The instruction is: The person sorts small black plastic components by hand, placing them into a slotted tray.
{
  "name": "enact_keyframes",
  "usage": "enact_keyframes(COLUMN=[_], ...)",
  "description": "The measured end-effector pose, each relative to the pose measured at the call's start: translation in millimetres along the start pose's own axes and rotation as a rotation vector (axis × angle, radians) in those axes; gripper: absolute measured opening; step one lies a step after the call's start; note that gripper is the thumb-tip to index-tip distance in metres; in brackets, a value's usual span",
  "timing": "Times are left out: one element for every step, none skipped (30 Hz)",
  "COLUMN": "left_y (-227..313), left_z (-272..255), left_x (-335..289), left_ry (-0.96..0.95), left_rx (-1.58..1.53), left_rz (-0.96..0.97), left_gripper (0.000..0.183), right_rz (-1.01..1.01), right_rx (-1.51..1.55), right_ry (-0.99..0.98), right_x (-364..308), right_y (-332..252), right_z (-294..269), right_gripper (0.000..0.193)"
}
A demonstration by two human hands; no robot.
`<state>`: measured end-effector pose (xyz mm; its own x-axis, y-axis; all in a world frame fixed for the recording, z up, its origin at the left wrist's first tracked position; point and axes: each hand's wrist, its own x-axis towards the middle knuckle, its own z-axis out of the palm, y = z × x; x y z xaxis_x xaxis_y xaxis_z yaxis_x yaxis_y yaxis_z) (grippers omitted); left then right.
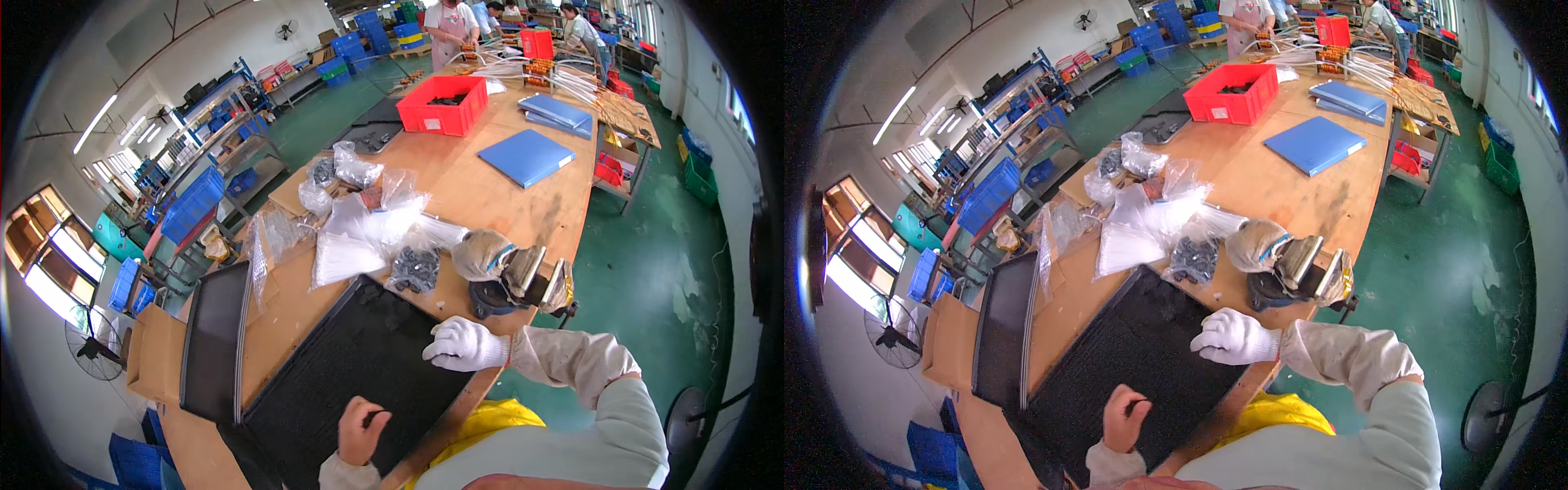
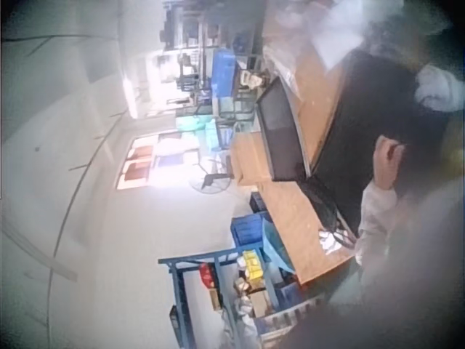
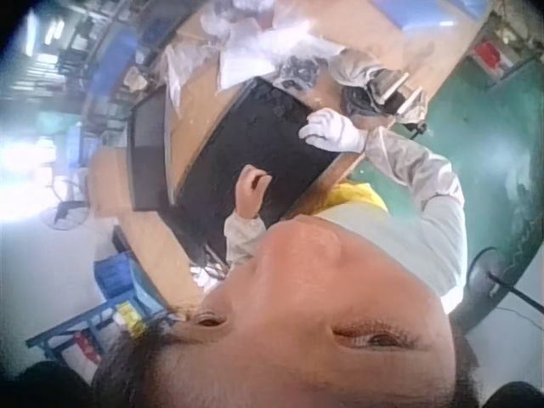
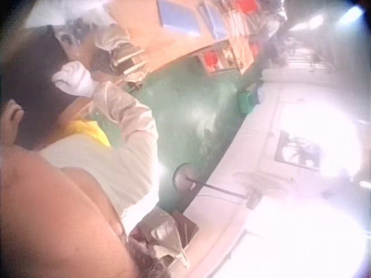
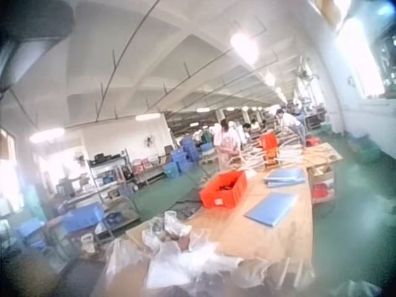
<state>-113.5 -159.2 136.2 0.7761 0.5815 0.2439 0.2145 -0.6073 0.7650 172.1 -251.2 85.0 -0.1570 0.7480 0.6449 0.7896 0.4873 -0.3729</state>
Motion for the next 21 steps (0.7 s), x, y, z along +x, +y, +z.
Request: enact_keyframes(left_y=[9,12,13,13,15,16,19,22,22,14,18,25,31,14,10,21,30,30,30,30,31], left_z=[9,15,19,22,23,24,24,21,19,16,14,13,13,13,14,13,13,18,24,28,32], left_x=[2,-4,-12,-16,-19,-24,-29,-40,-52,-69,-74,-81,-92,-96,-103,-95,-88,-81,-79,-78,-79], left_ry=[-0.053,-0.091,-0.128,-0.13,-0.144,-0.159,-0.165,-0.118,-0.072,-0.064,-0.065,0.011,0.081,0.157,0.149,0.131,0.113,0.068,0.056,0.047,0.039], left_rx=[-0.043,-0.055,-0.065,-0.072,-0.077,-0.082,-0.086,-0.1,-0.114,-0.132,-0.133,-0.206,-0.281,-0.326,-0.327,-0.308,-0.288,-0.319,-0.32,-0.311,-0.302], left_rz=[-0.01,-0.021,-0.031,-0.032,-0.034,-0.036,-0.032,-0.05,-0.069,-0.12,-0.121,-0.141,-0.168,-0.169,-0.18,-0.217,-0.252,-0.237,-0.237,-0.226,-0.213], left_gripper=[0.024,0.024,0.025,0.025,0.028,0.031,0.031,0.034,0.037,0.042,0.042,0.039,0.036,0.047,0.047,0.047,0.048,0.048,0.048,0.048,0.048], right_rz=[0.003,-0.032,-0.068,-0.04,-0.036,0.001,0.039,0.049,0.043,0.132,0.222,0.3,0.312,0.396,0.481,0.561,0.571,0.507,0.442,0.412,0.407], right_rx=[-0.002,0.014,0.03,0.058,0.055,0.062,0.065,0.064,0.073,0.113,0.152,0.212,0.217,0.204,0.19,0.236,0.24,0.239,0.237,0.258,0.262], right_ry=[-0.004,0.002,0.009,-0.027,-0.031,-0.034,-0.033,-0.017,-0.019,0.039,0.095,0.075,0.073,0.154,0.236,0.171,0.168,0.17,0.173,0.182,0.186], right_x=[0,-1,-4,-10,-18,-26,-33,-34,-38,-46,-54,-62,-66,-71,-74,-71,-68,-63,-61,-58,-58], right_y=[-8,-17,-24,-28,-31,-36,-41,-51,-58,-65,-69,-68,-73,-78,-82,-86,-87,-86,-89,-90,-96], right_z=[-3,-5,-5,-4,-5,-8,-15,-23,-27,-31,-33,-33,-32,-31,-30,-34,-33,-32,-32,-28,-28], right_gripper=[0.019,0.018,0.017,0.017,0.017,0.017,0.018,0.017,0.017,0.017,0.016,0.015,0.015,0.015,0.015,0.015,0.015,0.015,0.016,0.016,0.016])
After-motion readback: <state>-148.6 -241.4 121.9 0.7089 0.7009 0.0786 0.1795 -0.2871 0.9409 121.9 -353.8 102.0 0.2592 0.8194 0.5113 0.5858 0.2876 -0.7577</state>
